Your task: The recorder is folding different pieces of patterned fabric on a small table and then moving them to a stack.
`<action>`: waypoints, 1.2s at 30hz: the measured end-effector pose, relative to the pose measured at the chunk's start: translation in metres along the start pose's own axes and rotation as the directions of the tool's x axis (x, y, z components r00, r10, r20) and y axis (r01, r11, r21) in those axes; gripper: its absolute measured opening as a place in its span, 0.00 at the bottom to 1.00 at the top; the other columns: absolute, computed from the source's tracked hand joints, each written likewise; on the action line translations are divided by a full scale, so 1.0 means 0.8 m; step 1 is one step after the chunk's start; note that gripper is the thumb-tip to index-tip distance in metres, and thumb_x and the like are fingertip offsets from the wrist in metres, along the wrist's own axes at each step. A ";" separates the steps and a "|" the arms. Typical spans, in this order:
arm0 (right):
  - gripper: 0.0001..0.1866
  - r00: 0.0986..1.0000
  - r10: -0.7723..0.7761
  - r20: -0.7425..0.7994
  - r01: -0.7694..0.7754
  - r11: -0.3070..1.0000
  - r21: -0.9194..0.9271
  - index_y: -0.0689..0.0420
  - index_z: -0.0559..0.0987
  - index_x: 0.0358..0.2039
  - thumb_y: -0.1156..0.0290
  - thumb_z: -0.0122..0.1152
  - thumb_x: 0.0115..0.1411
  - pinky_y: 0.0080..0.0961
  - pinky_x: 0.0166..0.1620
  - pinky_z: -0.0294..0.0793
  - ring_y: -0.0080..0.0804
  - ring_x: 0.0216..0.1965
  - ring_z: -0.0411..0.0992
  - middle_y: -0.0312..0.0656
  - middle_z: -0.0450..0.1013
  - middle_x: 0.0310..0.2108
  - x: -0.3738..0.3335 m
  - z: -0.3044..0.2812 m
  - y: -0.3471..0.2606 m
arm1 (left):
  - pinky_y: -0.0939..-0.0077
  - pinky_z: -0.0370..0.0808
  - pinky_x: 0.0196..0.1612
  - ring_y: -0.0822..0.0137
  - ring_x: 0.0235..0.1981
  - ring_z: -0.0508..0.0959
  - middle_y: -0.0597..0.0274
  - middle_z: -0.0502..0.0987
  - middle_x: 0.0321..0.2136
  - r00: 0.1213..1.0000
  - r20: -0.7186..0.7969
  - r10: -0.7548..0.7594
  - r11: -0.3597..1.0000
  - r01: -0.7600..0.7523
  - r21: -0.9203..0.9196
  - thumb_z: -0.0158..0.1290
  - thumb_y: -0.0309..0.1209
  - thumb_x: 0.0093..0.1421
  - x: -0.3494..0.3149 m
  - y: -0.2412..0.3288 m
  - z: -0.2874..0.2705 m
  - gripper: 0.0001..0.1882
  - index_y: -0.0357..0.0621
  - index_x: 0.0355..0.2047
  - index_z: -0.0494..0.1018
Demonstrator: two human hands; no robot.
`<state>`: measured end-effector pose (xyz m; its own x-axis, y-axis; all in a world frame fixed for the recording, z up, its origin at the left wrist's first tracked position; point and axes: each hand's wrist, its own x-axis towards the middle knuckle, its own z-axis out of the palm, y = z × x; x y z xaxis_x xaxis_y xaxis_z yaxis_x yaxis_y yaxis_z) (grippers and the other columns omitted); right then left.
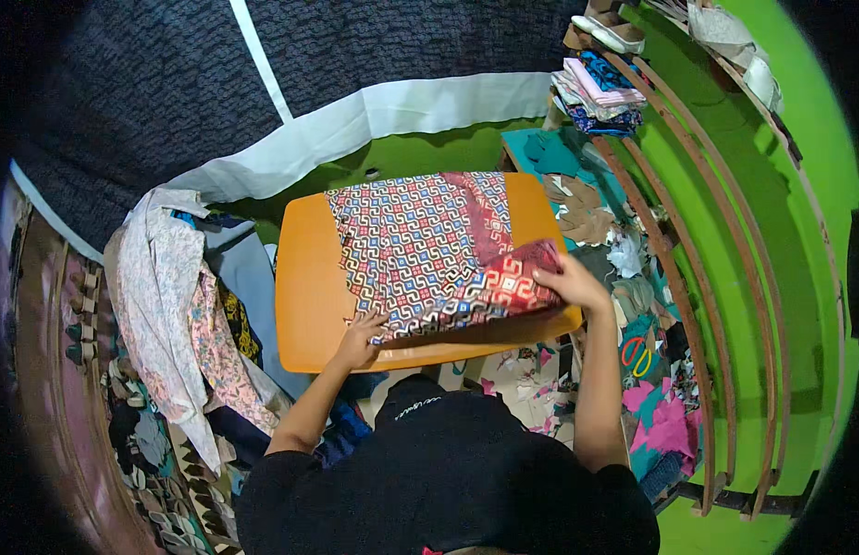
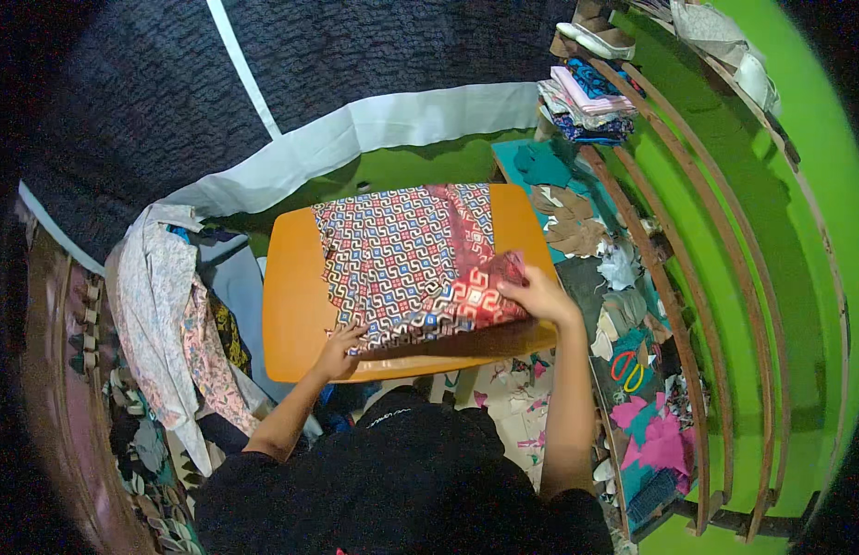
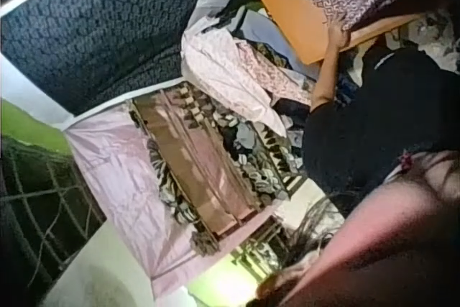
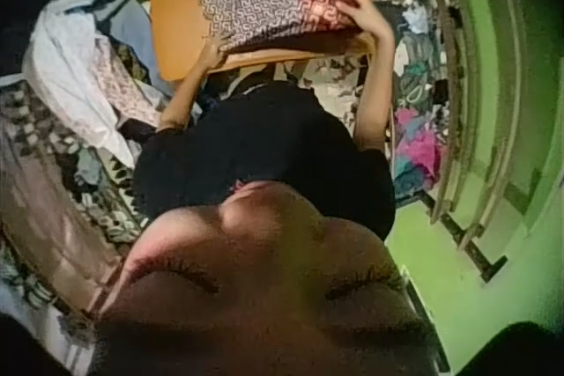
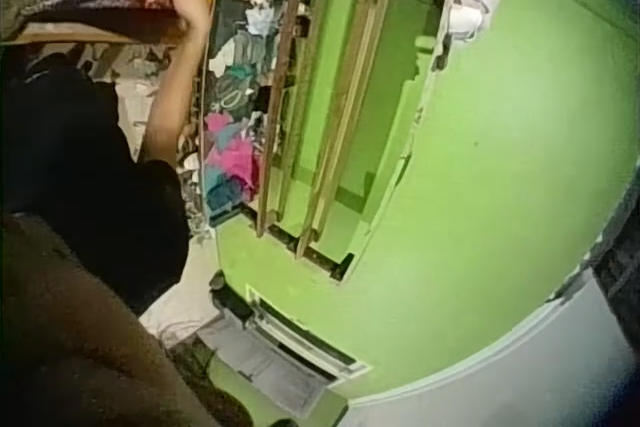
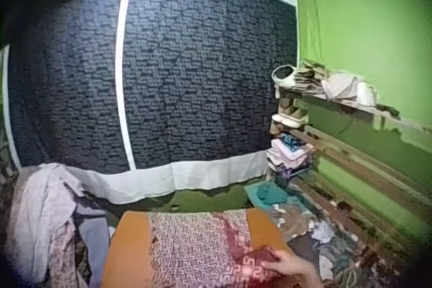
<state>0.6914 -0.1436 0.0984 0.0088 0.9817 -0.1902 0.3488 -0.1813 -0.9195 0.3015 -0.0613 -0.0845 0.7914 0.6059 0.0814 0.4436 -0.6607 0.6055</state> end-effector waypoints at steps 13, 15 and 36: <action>0.15 0.977 -0.187 0.100 0.185 0.982 0.024 0.60 0.73 0.37 0.67 0.58 0.49 0.18 0.36 0.64 0.20 0.32 0.66 0.32 0.70 0.31 0.056 0.040 0.031 | 0.85 0.59 0.17 0.83 0.16 0.63 0.74 0.67 0.15 0.838 -0.343 -0.424 0.747 0.110 -0.655 0.49 0.24 0.49 0.006 0.151 -0.075 0.04 0.38 0.26 0.72; 0.16 0.998 -0.001 0.070 0.013 0.986 -0.164 0.61 0.72 0.39 0.66 0.55 0.51 0.18 0.36 0.65 0.19 0.31 0.67 0.33 0.71 0.32 0.049 0.037 0.049 | 0.84 0.60 0.17 0.83 0.16 0.63 0.73 0.67 0.16 0.859 -0.244 -0.451 0.813 0.281 -0.510 0.49 0.28 0.51 -0.016 0.158 -0.061 0.06 0.38 0.25 0.71; 0.20 0.950 -0.078 -0.302 0.132 0.978 0.163 0.64 0.68 0.37 0.72 0.62 0.44 0.20 0.36 0.67 0.23 0.32 0.68 0.38 0.70 0.32 -0.181 -0.051 0.115 | 0.83 0.65 0.23 0.80 0.20 0.65 0.71 0.68 0.18 0.854 -0.072 -0.516 0.616 0.311 -0.723 0.50 0.29 0.51 -0.098 0.301 0.038 0.11 0.36 0.33 0.67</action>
<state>0.7609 -0.3002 0.0552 0.2644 0.9644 -0.0048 0.1891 -0.0567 -0.9803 0.3587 -0.2815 0.0308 0.4166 0.8900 -0.1855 0.2154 0.1016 0.9712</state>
